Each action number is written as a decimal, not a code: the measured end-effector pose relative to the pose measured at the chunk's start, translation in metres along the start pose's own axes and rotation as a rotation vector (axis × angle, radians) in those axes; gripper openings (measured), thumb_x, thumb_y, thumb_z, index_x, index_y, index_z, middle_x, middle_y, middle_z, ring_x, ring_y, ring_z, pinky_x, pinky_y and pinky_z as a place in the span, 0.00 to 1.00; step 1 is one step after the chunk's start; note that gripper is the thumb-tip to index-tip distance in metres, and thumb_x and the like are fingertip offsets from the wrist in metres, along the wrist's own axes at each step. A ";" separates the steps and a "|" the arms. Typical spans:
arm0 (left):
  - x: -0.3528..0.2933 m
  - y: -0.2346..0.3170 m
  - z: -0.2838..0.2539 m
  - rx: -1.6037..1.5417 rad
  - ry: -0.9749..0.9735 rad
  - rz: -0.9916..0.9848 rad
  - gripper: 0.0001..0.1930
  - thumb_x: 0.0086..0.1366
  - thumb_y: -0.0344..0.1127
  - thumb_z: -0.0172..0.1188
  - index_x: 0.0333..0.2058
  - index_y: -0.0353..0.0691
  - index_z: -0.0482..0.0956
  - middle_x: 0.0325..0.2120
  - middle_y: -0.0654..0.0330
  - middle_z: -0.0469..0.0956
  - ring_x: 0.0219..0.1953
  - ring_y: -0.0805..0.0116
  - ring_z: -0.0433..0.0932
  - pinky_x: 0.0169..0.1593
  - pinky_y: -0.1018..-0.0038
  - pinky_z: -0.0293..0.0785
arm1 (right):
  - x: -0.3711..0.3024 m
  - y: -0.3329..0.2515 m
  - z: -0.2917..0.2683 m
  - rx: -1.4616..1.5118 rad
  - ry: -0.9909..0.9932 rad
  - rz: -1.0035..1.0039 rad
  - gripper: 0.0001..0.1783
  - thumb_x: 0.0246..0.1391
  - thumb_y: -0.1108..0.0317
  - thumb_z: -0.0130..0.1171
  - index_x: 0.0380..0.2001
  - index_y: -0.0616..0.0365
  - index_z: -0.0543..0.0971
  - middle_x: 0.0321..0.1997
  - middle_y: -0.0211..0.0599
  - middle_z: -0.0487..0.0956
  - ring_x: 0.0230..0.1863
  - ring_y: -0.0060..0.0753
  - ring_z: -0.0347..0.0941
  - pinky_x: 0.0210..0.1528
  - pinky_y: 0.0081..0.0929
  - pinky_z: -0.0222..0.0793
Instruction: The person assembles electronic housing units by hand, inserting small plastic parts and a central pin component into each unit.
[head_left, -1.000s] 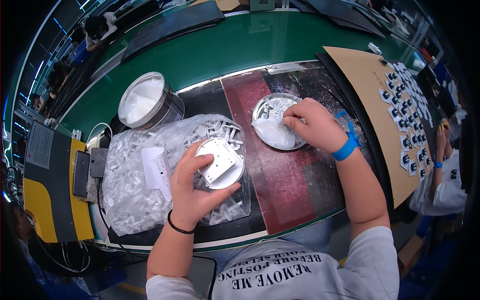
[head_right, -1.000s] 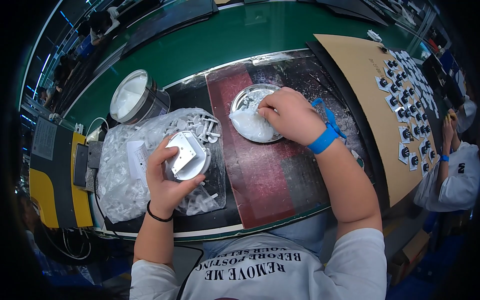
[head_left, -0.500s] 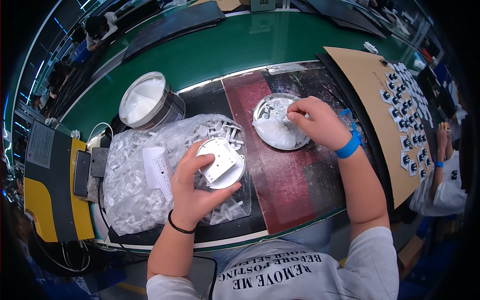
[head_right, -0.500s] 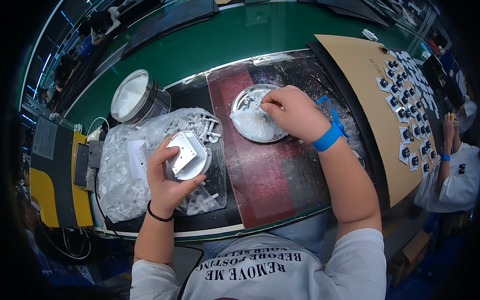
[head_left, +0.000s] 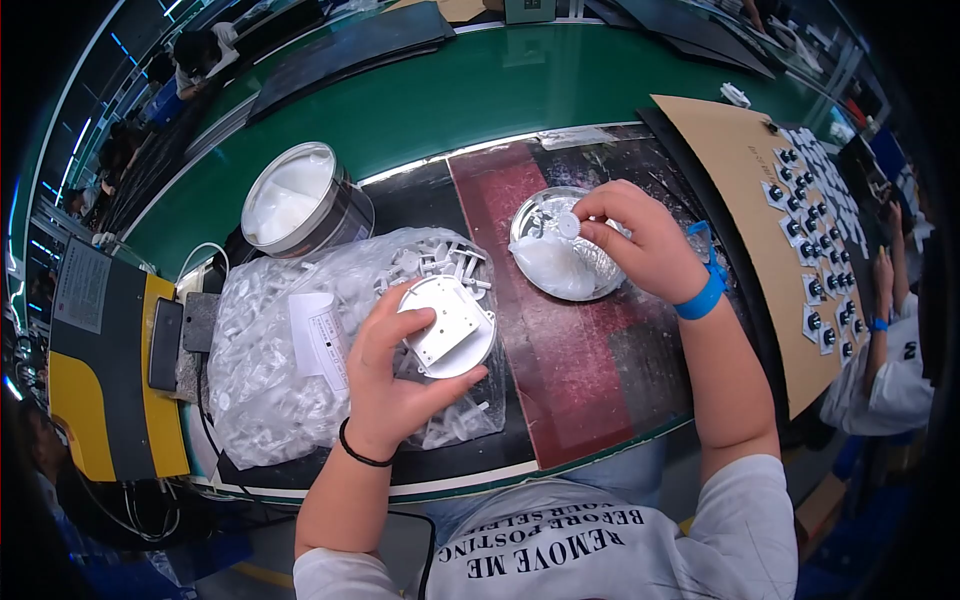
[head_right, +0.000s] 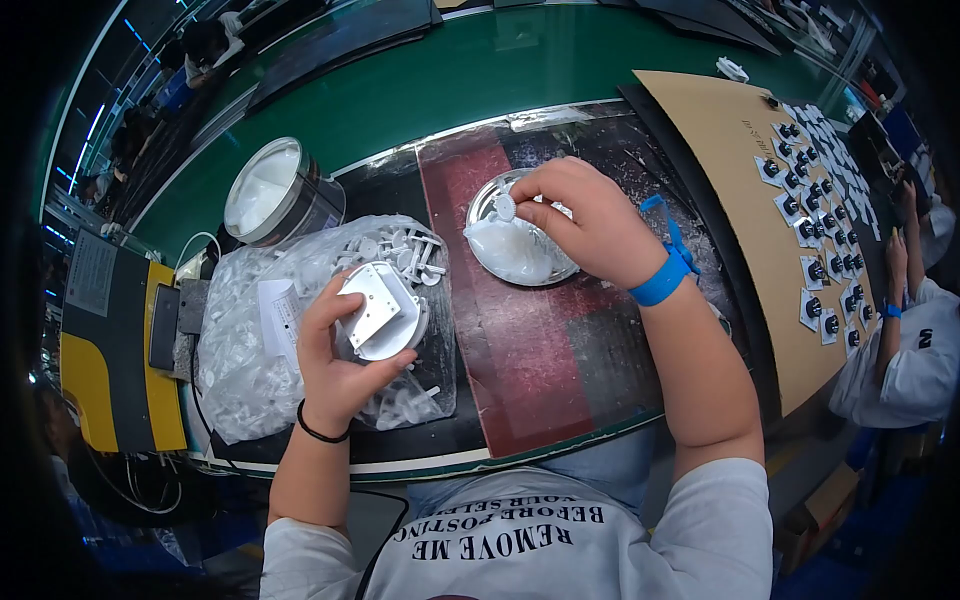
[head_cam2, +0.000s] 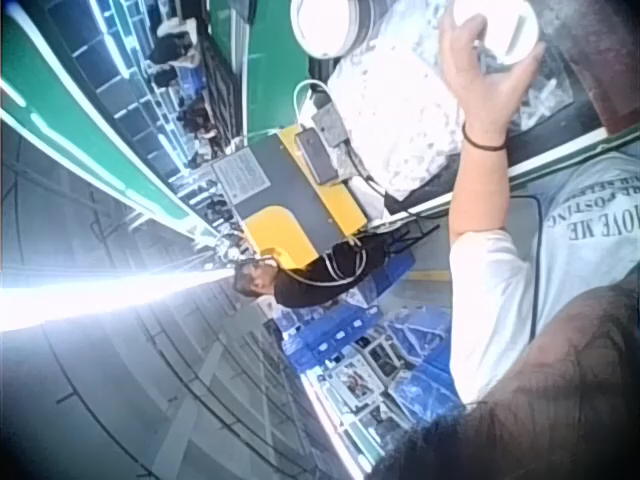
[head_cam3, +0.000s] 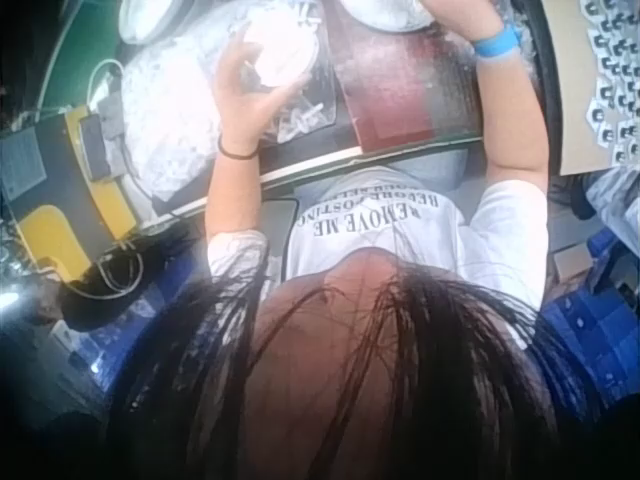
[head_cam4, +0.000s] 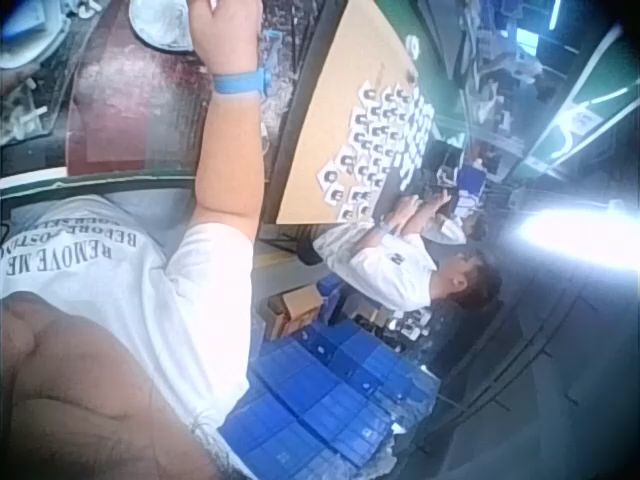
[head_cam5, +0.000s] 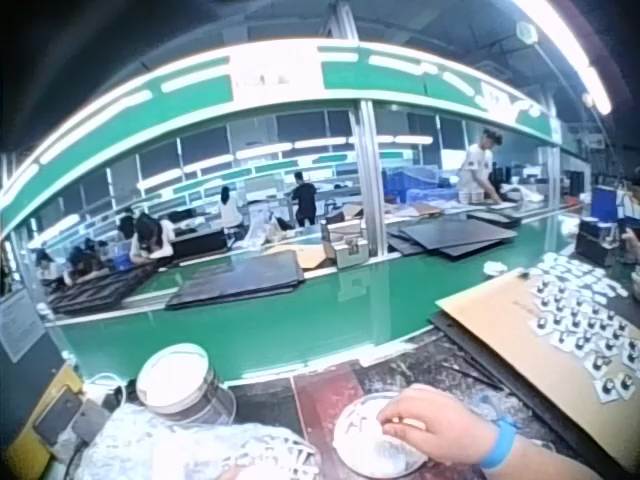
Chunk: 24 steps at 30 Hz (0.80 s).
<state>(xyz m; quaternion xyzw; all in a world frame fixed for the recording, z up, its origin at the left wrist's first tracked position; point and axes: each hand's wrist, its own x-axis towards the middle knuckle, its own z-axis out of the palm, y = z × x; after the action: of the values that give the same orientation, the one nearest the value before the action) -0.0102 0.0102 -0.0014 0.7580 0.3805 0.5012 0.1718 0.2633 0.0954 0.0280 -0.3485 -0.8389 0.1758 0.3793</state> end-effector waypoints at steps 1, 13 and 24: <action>0.000 0.000 0.000 -0.005 0.001 -0.005 0.35 0.33 0.34 0.75 0.42 0.43 0.66 0.46 0.42 0.69 0.44 0.51 0.74 0.46 0.65 0.71 | 0.000 0.000 0.000 0.003 0.002 -0.013 0.06 0.48 0.74 0.55 0.32 0.62 0.74 0.30 0.37 0.74 0.34 0.32 0.68 0.37 0.27 0.64; -0.006 0.018 0.014 -0.086 -0.263 0.021 0.28 0.37 0.42 0.74 0.39 0.45 0.73 0.46 0.45 0.70 0.47 0.49 0.72 0.52 0.60 0.66 | -0.010 -0.072 0.054 1.232 -0.109 0.504 0.13 0.55 0.70 0.53 0.43 0.64 0.73 0.39 0.32 0.76 0.40 0.19 0.71 0.43 0.17 0.67; -0.004 0.019 0.012 -0.081 -0.245 0.033 0.29 0.38 0.42 0.73 0.41 0.46 0.73 0.46 0.47 0.71 0.46 0.50 0.72 0.53 0.56 0.65 | -0.017 -0.070 0.060 1.265 -0.161 0.621 0.12 0.56 0.70 0.53 0.43 0.64 0.73 0.39 0.31 0.76 0.39 0.18 0.71 0.40 0.17 0.69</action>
<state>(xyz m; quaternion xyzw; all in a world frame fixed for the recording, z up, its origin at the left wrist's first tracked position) 0.0074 -0.0042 0.0031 0.8122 0.3233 0.4225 0.2392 0.1941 0.0327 0.0195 -0.2702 -0.4631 0.7546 0.3782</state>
